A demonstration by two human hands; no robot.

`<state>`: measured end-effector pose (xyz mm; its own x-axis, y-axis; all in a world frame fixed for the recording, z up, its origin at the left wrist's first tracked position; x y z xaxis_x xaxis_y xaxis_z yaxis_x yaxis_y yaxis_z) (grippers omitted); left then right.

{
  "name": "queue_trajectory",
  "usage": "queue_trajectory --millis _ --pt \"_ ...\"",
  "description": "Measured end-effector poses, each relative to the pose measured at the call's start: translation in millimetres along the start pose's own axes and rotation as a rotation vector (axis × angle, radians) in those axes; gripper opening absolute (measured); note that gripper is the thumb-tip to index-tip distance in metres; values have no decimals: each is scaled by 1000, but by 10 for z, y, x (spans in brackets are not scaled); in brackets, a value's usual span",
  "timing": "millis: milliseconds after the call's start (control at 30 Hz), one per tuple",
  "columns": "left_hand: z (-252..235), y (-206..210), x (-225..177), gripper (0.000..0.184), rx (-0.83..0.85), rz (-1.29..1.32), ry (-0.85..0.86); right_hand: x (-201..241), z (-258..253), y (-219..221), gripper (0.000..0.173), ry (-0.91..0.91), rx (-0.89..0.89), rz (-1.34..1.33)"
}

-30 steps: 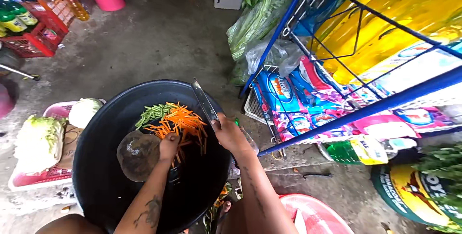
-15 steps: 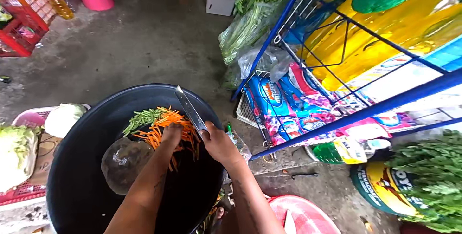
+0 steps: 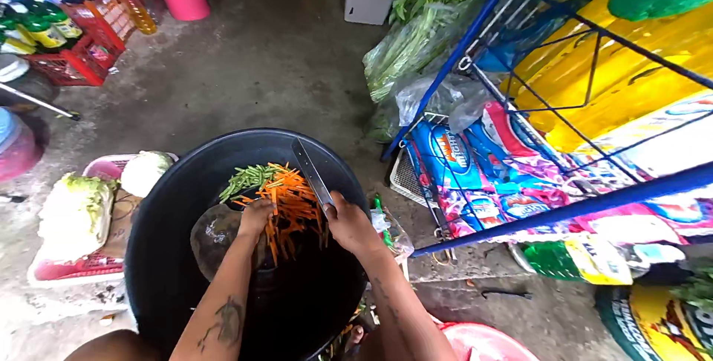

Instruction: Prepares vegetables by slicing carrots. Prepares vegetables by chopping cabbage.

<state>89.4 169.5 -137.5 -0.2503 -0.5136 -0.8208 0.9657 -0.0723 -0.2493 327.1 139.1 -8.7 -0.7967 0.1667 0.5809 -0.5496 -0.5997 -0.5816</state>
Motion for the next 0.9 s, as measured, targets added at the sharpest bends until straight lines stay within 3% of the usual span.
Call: queue_trajectory --millis 67,167,300,400,500,900 --pt "243 -335 206 32 -151 2 -27 99 -68 239 51 -5 60 39" --pt "573 -696 415 44 -311 -276 -138 256 -170 691 49 -40 150 155" --pt "600 -675 401 47 -286 -497 -242 369 -224 1244 48 -33 263 285" --pt "486 -613 458 49 -219 -387 -222 359 -251 1472 50 11 286 321" --pt "419 -678 616 38 -228 -188 -181 326 -296 1560 48 43 270 334" --pt "201 -676 649 31 -223 -139 -39 348 -431 1762 42 49 268 372"
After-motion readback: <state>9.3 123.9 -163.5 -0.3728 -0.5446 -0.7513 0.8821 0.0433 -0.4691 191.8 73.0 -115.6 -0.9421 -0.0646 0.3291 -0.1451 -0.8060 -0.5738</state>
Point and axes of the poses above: each hand's wrist, its own z-axis away from the middle knuckle, its own y-axis out of the palm, x = y × z, the point moved 7 cm from there along -z, towards the middle knuckle, and after that the axes turned 10 degrees about x, right-handed, at the moved point
